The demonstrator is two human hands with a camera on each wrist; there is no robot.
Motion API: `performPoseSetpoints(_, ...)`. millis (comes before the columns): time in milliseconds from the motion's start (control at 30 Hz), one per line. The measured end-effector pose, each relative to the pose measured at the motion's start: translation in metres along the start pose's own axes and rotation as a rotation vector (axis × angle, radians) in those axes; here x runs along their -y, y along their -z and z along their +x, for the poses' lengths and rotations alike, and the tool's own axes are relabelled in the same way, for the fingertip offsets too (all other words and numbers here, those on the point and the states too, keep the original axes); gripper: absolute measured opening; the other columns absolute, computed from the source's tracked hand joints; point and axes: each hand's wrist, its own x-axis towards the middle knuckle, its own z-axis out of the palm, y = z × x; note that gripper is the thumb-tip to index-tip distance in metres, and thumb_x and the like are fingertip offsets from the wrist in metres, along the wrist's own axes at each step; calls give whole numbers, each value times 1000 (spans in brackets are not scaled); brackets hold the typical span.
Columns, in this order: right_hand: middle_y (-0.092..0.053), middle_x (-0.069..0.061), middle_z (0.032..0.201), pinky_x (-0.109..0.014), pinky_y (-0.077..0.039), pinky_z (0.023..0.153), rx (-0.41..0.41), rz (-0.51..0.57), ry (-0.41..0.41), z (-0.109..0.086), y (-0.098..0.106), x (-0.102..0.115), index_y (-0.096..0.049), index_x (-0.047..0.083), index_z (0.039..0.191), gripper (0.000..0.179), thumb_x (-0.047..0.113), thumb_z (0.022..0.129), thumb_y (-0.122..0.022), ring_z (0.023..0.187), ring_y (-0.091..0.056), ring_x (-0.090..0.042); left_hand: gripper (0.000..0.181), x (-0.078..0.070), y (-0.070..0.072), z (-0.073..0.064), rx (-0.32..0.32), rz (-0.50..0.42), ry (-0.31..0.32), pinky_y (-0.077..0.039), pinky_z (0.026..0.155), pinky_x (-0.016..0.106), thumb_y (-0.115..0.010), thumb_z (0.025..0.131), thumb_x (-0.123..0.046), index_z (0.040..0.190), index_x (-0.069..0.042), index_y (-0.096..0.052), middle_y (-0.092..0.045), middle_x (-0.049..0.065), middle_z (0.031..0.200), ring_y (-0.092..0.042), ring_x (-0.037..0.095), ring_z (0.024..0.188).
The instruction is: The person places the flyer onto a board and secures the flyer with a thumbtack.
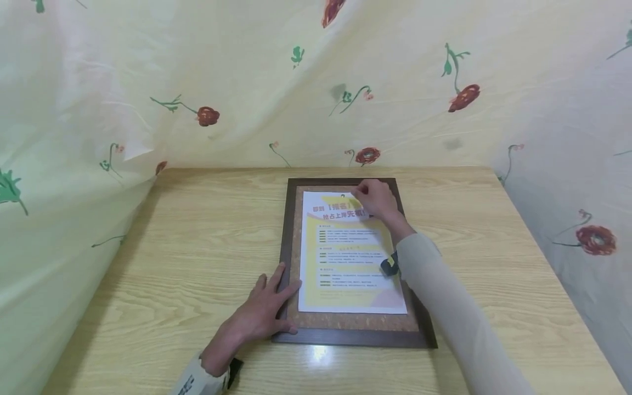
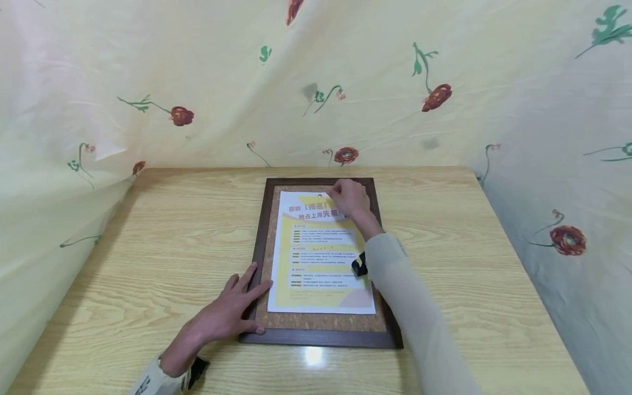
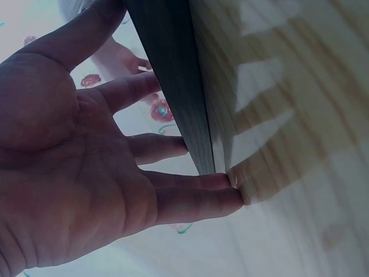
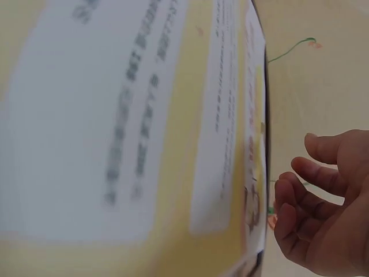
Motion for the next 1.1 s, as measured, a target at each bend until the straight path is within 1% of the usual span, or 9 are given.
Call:
performPoseSetpoints(133, -66, -14, 101, -41, -46, 76, -9, 8, 36, -7, 10, -4, -68, 2, 111, 29, 26, 100, -59, 88, -59, -28, 88, 1, 0, 2, 0, -9, 12, -39, 95, 69, -87, 73, -37, 149, -16, -47, -11, 23, 162, -18, 65, 134)
performPoseSetpoints(233, -66, -14, 102, -40, -46, 75, -24, 4, 36, -15, 18, -9, -68, 1, 111, 28, 26, 99, -60, 88, -59, -28, 88, 1, -1, 3, -1, -11, 13, -38, 95, 69, -87, 72, -36, 148, -16, -47, -12, 23, 162, -18, 65, 134)
performPoseSetpoints(367, -65, -16, 105, -41, -47, 73, -40, -10, 19, -28, 29, -17, -66, 0, 114, 31, 27, 99, -60, 91, -59, -30, 88, 1, -1, 5, -1, -8, 11, -39, 95, 69, -87, 73, -37, 148, -16, -47, -12, 23, 162, -19, 65, 134)
performPoseSetpoints(467, -63, -19, 108, -44, -47, 75, -65, -8, 35, -38, 37, -24, -65, -2, 116, 33, 25, 100, -59, 94, -57, -32, 88, 1, -1, 5, -4, -9, 7, -39, 94, 69, -87, 72, -37, 148, -16, -47, -12, 23, 161, -19, 65, 134)
performPoseSetpoints(633, -61, -23, 111, -50, -47, 80, -114, 10, 78, -53, 50, -36, -65, -6, 112, 29, 19, 99, -60, 100, -56, -38, 89, 1, -1, 6, -6, -15, 3, -40, 93, 69, -87, 72, -37, 148, -16, -47, -12, 23, 161, -19, 65, 134)
performPoseSetpoints(700, -60, -24, 113, -53, -47, 82, -129, 6, 85, -58, 53, -42, -65, -6, 113, 29, 19, 98, -61, 103, -56, -40, 88, 2, -1, 6, -6, -16, 3, -40, 93, 69, -87, 72, -37, 148, -16, -47, -12, 23, 162, -19, 65, 134)
performPoseSetpoints(867, -59, -29, 115, -56, -46, 83, -146, -21, 87, -72, 57, -54, -62, -9, 118, 38, 24, 98, -62, 105, -55, -44, 88, 2, -1, 6, -8, -12, 0, -40, 93, 69, -87, 73, -37, 148, -15, -47, -12, 22, 162, -19, 65, 134)
performPoseSetpoints(1000, -58, -31, 116, -58, -45, 84, -155, -35, 110, -83, 60, -60, -60, -10, 120, 41, 25, 99, -62, 105, -55, -46, 90, 2, -1, 7, -12, -10, -1, -40, 93, 69, -87, 73, -37, 150, -16, -45, -12, 23, 161, -19, 65, 134)
performPoseSetpoints(1100, -57, -31, 118, -59, -45, 85, -154, -38, 112, -92, 61, -64, -59, -11, 121, 42, 25, 99, -62, 107, -54, -47, 93, 2, -2, 7, -16, -7, 2, -39, 93, 69, -87, 72, -38, 151, -16, -43, -13, 23, 162, -20, 64, 134)
